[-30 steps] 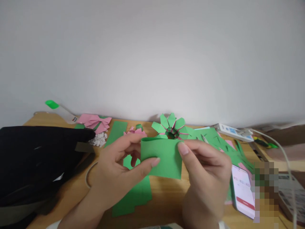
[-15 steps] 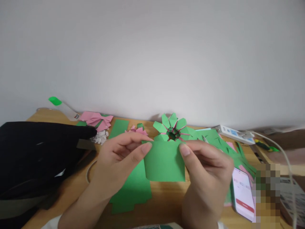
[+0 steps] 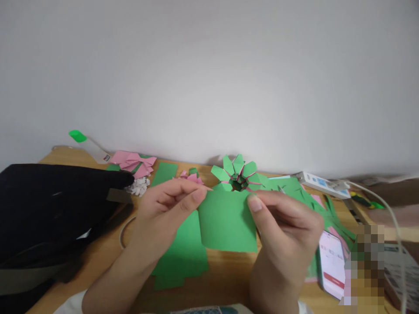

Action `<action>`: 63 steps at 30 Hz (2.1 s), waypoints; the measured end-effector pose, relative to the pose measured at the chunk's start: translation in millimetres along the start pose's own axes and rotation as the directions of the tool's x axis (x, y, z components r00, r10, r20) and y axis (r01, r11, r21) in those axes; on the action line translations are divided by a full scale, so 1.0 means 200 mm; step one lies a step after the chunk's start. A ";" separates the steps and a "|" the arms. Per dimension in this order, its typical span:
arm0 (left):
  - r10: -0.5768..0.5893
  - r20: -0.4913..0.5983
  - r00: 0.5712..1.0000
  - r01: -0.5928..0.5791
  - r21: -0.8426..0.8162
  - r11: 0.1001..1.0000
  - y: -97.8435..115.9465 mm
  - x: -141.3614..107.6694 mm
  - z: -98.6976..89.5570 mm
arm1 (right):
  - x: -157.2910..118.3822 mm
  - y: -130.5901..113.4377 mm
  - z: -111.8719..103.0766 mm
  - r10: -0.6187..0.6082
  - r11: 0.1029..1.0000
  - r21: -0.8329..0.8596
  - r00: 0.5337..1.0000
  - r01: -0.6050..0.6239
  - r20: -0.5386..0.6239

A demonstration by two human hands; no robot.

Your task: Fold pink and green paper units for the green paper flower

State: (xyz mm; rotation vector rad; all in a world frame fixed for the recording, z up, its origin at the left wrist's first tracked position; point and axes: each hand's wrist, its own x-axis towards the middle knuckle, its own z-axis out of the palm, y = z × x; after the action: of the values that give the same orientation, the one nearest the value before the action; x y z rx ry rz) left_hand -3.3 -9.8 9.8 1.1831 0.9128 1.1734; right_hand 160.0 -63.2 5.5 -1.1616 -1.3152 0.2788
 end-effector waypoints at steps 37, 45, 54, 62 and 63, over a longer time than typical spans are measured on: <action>0.225 -0.068 0.972 -0.230 -0.071 0.971 -0.03 0.04 -0.01 | 0.03 0.01 0.02 -0.267 0.960 -0.102 0.961 0.259 -0.070; 0.069 -0.007 0.998 -0.069 -0.189 0.980 0.00 0.01 0.02 | 0.02 0.02 0.00 -0.290 0.953 -0.121 0.950 0.277 -0.113; 0.175 -0.144 0.974 -0.185 -0.063 0.981 -0.03 -0.01 0.00 | 0.01 0.03 0.03 -0.436 0.899 -0.114 0.890 0.424 -0.132; 0.497 -0.116 0.860 -0.482 0.137 0.866 -0.03 0.00 -0.05 | 0.08 0.02 -0.01 -0.459 0.888 0.026 0.881 0.460 0.114; 0.527 -0.068 0.847 -0.503 0.212 0.838 -0.03 0.00 -0.07 | 0.09 0.02 -0.03 -0.409 0.911 0.027 0.889 0.412 0.205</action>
State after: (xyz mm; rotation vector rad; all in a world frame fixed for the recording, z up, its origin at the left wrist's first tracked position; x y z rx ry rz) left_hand -15.6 -6.0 2.2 1.5886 0.8299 1.6366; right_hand 171.7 -51.2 14.4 -0.8541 -1.7142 0.0765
